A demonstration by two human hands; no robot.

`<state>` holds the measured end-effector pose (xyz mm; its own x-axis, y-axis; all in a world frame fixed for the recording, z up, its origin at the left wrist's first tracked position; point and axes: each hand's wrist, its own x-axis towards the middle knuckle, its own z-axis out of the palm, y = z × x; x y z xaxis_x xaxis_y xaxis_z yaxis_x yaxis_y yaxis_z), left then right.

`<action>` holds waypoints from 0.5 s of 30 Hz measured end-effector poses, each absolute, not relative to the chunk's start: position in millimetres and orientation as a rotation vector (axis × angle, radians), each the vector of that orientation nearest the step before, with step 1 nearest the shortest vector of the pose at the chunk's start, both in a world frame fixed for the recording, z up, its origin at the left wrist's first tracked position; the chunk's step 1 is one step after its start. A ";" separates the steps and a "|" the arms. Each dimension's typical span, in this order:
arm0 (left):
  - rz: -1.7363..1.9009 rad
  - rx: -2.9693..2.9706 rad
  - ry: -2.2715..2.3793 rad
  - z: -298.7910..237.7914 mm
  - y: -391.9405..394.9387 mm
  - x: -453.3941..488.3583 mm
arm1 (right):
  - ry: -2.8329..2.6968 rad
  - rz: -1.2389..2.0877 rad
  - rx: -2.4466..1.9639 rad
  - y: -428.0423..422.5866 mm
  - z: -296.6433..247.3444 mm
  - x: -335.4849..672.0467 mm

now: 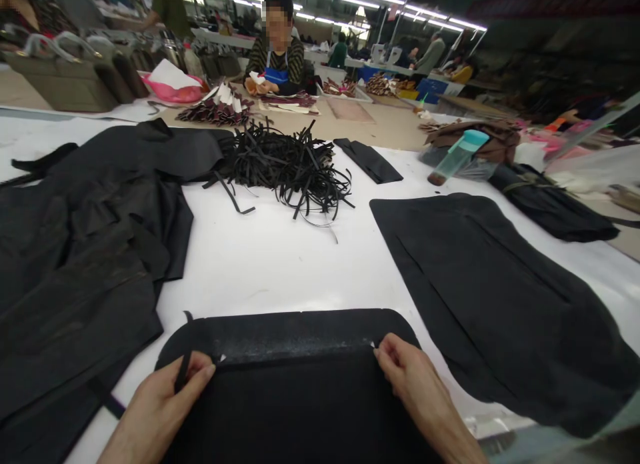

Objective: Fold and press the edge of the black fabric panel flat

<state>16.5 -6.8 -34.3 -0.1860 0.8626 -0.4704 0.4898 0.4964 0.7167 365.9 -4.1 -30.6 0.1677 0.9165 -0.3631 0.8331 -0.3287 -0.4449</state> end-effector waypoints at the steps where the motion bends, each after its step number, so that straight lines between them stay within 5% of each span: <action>1: 0.508 1.153 1.824 -34.5 -6.9 15.7 | -1.717 0.893 -2.273 -4.1 -31.7 366.7; 15: 0.556 1.200 1.800 -28.5 -8.9 21.8 | -1.588 1.197 -2.091 -3.2 -48.3 382.9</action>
<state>21.8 -8.9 -28.5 -0.1493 0.8957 -0.4188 0.5033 0.4334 0.7476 382.9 -3.2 -48.3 0.0658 0.8896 -0.4521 0.6796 -0.3717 -0.6325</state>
